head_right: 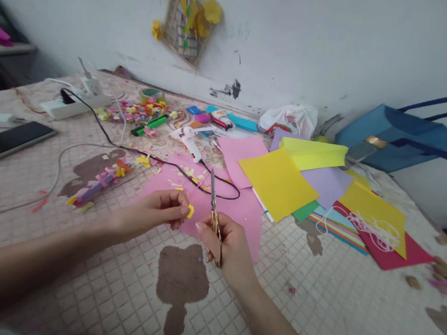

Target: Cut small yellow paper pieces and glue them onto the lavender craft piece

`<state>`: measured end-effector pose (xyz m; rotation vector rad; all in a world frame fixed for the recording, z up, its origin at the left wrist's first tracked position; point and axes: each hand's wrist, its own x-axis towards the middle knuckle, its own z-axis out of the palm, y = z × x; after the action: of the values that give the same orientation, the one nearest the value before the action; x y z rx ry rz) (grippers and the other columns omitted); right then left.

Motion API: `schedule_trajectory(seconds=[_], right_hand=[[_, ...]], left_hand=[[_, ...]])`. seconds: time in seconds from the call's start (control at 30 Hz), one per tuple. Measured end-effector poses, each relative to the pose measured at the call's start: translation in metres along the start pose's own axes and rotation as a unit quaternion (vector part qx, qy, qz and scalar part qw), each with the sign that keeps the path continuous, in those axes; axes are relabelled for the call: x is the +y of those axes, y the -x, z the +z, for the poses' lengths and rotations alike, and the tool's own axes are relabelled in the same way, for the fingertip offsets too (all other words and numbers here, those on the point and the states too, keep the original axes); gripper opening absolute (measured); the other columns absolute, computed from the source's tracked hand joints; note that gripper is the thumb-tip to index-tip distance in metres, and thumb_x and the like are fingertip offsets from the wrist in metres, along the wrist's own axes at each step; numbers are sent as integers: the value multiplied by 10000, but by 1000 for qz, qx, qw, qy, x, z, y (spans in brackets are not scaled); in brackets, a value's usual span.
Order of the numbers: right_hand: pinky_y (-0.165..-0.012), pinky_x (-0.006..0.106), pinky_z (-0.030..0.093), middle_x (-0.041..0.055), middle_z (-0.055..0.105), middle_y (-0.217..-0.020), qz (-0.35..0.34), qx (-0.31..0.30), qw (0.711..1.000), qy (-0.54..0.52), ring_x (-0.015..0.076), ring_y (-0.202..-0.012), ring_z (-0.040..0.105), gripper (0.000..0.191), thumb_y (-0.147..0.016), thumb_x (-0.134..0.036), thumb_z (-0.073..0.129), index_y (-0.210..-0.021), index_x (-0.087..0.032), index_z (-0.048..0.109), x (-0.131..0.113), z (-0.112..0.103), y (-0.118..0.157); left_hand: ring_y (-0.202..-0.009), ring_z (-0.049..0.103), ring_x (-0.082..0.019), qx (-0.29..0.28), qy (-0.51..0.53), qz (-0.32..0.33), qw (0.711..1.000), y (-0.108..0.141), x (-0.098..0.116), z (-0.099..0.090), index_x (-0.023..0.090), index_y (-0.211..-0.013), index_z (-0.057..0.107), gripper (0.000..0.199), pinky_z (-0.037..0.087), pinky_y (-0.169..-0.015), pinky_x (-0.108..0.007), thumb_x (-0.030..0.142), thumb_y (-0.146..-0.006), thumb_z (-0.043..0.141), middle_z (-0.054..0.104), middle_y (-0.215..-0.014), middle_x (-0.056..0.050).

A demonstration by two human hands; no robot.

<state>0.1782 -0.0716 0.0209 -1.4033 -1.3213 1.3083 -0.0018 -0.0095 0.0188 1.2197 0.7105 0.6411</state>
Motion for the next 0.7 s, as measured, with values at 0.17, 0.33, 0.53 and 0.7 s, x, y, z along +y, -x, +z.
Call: schedule_trajectory(seconds=[0.17,0.33,0.53,0.7], right_hand=[[-386,182,285,-75,434,-461,-11,-8,1000,-25,64,-396,379,148,-801,-310,562,-750,-171,548,1,5,0],[-384,181,293,-81,440,-441,-2,-11,1000,-27,66,-385,386,115,-786,-278,569,-741,-176,539,1,7,-1],[-398,189,299,-83,440,-448,-9,-18,998,-62,64,-386,383,138,-817,-278,545,-723,-181,520,3,9,-1],[-418,203,273,-79,411,-441,-19,-42,989,-143,57,-395,359,235,-831,-230,536,-617,-177,455,5,10,-1]], left_hand=[[-568,502,-83,-20,-51,6,998,3,-1,7,129,-748,542,186,393,-565,-228,301,-798,590,530,-622,21],[-557,489,-80,-24,-56,7,998,3,-1,9,125,-750,544,187,390,-555,-224,301,-797,587,522,-618,21],[-555,488,-82,-27,-63,0,998,3,1,10,125,-742,527,198,389,-551,-224,308,-800,578,508,-606,22],[-649,521,-101,-4,-114,71,991,5,3,10,139,-887,523,103,439,-612,-251,218,-822,531,534,-765,-9]])
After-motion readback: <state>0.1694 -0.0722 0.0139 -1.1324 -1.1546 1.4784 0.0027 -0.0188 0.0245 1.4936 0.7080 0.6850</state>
